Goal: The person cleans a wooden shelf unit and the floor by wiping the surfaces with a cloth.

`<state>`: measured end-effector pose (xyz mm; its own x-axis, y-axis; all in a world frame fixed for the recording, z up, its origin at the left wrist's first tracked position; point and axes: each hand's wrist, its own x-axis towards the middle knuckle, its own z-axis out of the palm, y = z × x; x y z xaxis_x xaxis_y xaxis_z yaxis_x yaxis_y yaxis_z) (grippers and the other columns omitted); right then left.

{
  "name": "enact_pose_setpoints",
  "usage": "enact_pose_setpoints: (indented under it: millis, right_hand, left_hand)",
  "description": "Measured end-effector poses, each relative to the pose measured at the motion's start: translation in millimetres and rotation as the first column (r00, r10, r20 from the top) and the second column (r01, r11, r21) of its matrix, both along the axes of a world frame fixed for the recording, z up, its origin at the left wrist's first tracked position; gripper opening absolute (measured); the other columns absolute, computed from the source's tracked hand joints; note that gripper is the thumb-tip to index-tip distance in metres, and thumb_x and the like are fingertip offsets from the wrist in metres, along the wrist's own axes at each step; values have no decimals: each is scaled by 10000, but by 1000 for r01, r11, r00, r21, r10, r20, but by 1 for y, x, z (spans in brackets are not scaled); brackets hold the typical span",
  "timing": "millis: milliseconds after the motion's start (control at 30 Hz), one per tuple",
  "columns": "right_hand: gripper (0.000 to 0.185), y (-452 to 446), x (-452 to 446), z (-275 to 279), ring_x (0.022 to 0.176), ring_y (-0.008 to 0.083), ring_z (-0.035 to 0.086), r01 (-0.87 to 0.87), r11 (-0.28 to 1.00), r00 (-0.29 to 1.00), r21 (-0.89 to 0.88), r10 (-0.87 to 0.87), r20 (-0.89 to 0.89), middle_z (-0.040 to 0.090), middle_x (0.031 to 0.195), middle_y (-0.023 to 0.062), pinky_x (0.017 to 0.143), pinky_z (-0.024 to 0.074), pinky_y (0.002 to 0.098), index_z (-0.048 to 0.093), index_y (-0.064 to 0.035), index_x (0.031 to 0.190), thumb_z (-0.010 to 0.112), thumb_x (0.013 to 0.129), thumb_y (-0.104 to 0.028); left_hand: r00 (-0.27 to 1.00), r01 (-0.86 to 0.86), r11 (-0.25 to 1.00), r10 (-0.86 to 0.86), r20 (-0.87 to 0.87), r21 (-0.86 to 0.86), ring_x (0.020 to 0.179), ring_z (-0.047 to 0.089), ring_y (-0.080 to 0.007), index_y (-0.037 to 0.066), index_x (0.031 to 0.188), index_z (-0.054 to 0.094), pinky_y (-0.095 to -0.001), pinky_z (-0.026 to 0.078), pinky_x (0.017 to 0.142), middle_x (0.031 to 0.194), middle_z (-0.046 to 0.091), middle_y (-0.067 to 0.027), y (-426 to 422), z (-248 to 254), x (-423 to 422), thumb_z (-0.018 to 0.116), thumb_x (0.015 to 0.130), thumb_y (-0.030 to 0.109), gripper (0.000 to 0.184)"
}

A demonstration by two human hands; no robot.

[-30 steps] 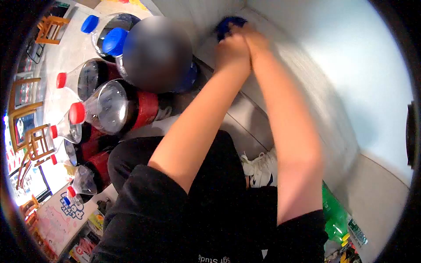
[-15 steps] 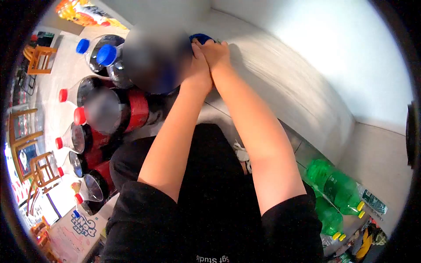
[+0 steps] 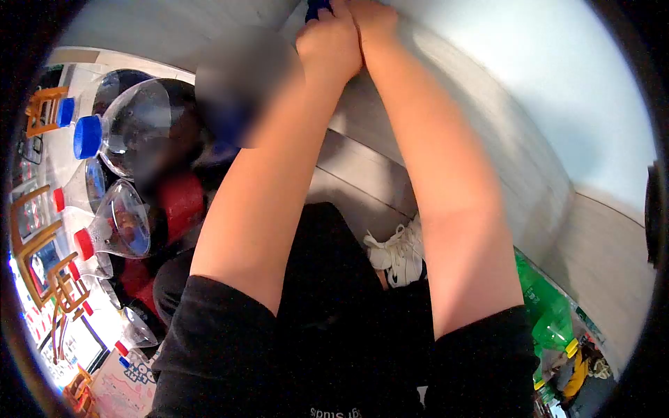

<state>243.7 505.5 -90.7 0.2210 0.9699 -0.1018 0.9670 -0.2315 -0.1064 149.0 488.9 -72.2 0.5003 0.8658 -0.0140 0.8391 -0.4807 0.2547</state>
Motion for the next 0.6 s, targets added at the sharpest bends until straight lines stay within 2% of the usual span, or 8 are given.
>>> enact_pose_setpoints:
  millis: [67,133,267,367,433,500,533,600]
  right_hand:
    - [406,-10,-6,10,1110,334,533,-10,997,999,71,7,41,528,1211,168,884,451,433,529,-173,1281,372,932,-308]
    - [389,7,22,-47,1004,347,583,-46,983,998,180,37,50,581,1123,172,816,471,464,525,-190,1250,408,909,-338]
    - [412,-45,-5,-32,885,382,626,16,941,1000,338,-20,8,627,1005,185,738,502,471,467,-205,1285,457,889,-319]
    - [296,-99,-28,2,825,338,654,73,970,997,233,-70,-24,641,947,155,681,517,457,569,-167,1151,447,907,-283]
    - [291,-130,-35,-2,821,345,652,58,977,998,206,-54,-26,634,931,167,676,516,466,556,-162,1159,449,906,-261]
    - [288,-159,-45,-1,818,352,650,45,982,999,183,-41,-29,628,915,179,672,515,475,543,-157,1166,451,906,-240]
    - [308,-172,-52,6,812,351,649,44,987,999,156,-39,-38,623,914,181,665,517,465,534,-159,1191,459,903,-238]
    - [330,-192,-61,17,807,350,648,46,990,998,136,-41,-42,618,914,182,658,520,455,524,-161,1215,467,900,-236]
  left_hand:
    - [1000,11,1000,-12,8,22,1077,579,-313,12,1330,415,-459,480,884,1152,571,-211,-3,-5,0,448,892,191,475]
    - [1000,22,992,-21,-9,123,1026,614,-293,10,1422,225,-390,535,780,1190,550,-164,-6,-12,-3,686,724,254,871]
    - [987,130,991,-125,-105,39,1013,613,-303,12,1434,175,-407,526,804,1204,539,-172,-36,9,-22,703,696,249,938]
    - [962,198,976,-212,-170,-93,975,624,-310,-3,1423,183,-397,523,809,1171,552,-179,-70,28,-36,723,674,227,951]
    - [972,227,973,-229,-56,-39,931,634,-320,-20,1389,247,-402,526,792,1108,580,-188,-89,22,-51,714,672,171,877]
    - [970,240,962,-231,75,-128,933,612,-408,20,1347,326,-456,513,804,1086,591,-230,-107,26,-64,616,706,94,708]
    - [970,237,961,-226,91,-143,930,613,-405,7,1275,423,-459,508,792,1032,613,-228,-115,31,-70,562,732,72,564]
    - [976,203,965,-186,114,-164,925,613,-407,8,1256,450,-461,504,798,1012,621,-222,-125,31,-72,537,753,80,515]
